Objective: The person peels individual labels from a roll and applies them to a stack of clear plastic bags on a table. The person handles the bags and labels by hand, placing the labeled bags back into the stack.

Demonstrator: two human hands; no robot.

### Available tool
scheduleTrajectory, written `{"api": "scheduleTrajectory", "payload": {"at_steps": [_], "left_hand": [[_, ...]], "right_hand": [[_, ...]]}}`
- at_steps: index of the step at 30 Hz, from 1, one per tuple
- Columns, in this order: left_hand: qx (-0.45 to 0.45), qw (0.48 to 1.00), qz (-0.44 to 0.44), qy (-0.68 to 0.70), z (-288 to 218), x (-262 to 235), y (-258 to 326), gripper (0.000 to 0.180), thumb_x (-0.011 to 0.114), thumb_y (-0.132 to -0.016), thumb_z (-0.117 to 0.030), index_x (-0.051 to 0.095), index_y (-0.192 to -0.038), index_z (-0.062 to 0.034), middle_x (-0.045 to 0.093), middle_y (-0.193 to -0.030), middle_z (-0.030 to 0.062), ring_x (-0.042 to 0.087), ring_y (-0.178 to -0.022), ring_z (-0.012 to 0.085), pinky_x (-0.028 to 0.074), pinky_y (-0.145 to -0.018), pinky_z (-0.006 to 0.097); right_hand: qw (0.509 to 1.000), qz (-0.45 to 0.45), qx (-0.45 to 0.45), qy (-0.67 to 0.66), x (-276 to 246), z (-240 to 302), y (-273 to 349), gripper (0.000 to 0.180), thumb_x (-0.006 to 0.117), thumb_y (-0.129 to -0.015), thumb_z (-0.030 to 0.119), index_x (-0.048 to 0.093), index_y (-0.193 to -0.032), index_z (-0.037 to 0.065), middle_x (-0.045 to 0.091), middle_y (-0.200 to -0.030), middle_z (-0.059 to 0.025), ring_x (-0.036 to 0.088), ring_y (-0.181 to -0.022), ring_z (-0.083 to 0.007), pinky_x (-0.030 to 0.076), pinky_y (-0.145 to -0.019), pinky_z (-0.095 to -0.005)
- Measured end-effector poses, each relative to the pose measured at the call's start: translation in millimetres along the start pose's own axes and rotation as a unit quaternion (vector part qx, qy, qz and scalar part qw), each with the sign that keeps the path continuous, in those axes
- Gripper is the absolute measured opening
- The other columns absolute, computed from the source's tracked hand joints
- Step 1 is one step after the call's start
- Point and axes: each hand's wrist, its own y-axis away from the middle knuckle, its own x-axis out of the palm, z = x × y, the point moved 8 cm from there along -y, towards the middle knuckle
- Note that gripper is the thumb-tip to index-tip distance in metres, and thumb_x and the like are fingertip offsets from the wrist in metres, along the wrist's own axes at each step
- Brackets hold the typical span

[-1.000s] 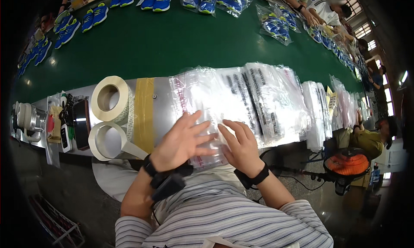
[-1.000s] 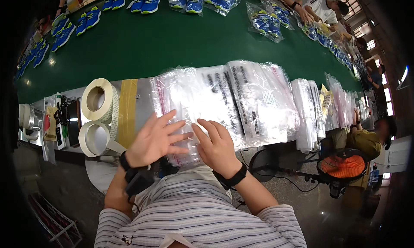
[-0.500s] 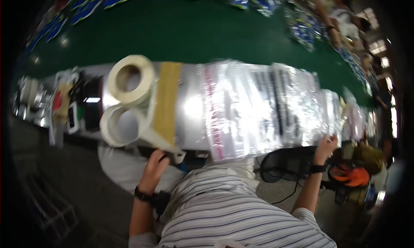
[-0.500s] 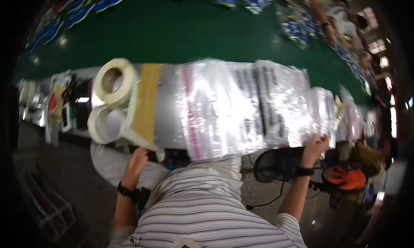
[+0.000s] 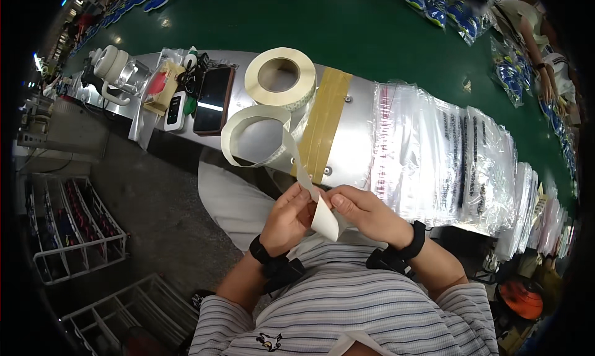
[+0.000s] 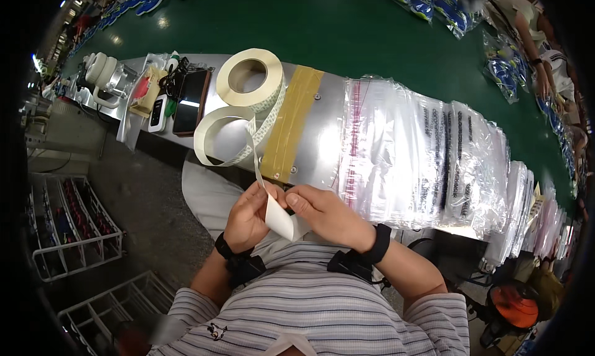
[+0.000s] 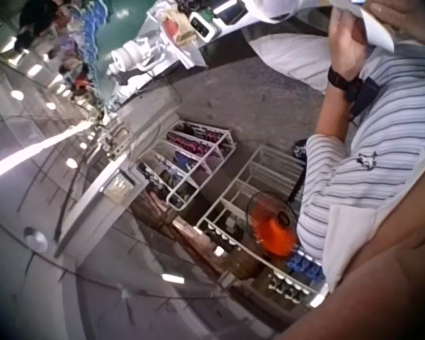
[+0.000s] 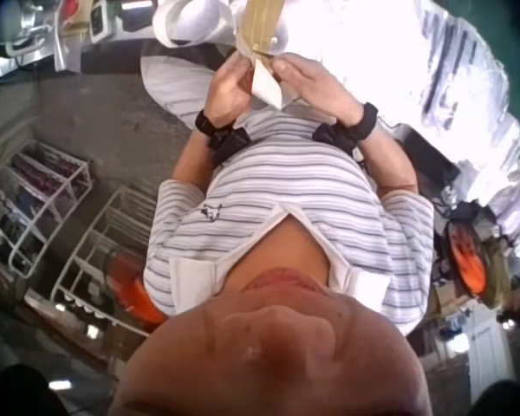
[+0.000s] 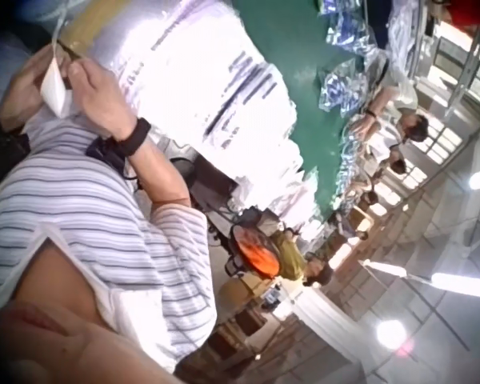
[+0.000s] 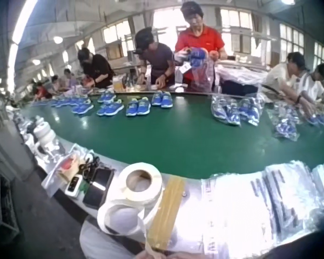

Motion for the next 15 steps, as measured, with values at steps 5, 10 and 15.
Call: {"api": "scheduleTrajectory", "payload": {"at_steps": [5,10,15], "left_hand": [[0.092,0.949,-0.068,-0.295,-18.3,-6.3,-12.2,0.02,0.044,-0.096,-0.011,0.058,-0.105,-0.0003,0.058,-0.088,0.0046,0.055,-0.078,0.0103,0.044,-0.072,0.023],[0.153,0.898,-0.095,-0.402,-25.9,2.5,-16.8,0.014,0.048,-0.091,-0.002,0.06,-0.098,0.002,0.059,-0.083,0.003,0.052,-0.065,0.0074,0.043,-0.061,0.022],[0.404,0.673,-0.09,-0.613,-60.5,65.3,33.0,0.017,0.065,-0.078,-0.001,0.061,-0.094,0.0001,0.058,-0.083,0.0082,0.056,-0.063,0.0181,0.047,-0.059,0.027]], "right_hand": [[0.988,0.074,0.058,-0.121,12.6,-9.2,-5.5,0.027,0.055,-0.094,0.028,0.057,-0.094,0.0,0.057,-0.079,-0.0032,0.052,-0.073,-0.0095,0.043,-0.066,-0.0237],[0.987,-0.013,0.044,-0.152,-16.3,-3.7,-2.6,0.014,0.062,-0.089,0.012,0.056,-0.095,0.001,0.058,-0.084,0.0003,0.051,-0.075,-0.0038,0.042,-0.067,-0.0204],[0.985,-0.086,-0.124,0.086,-40.5,31.5,0.2,0.016,0.059,-0.084,0.003,0.057,-0.099,0.0,0.053,-0.083,-0.0069,0.051,-0.069,-0.0134,0.042,-0.063,-0.0267]]}}
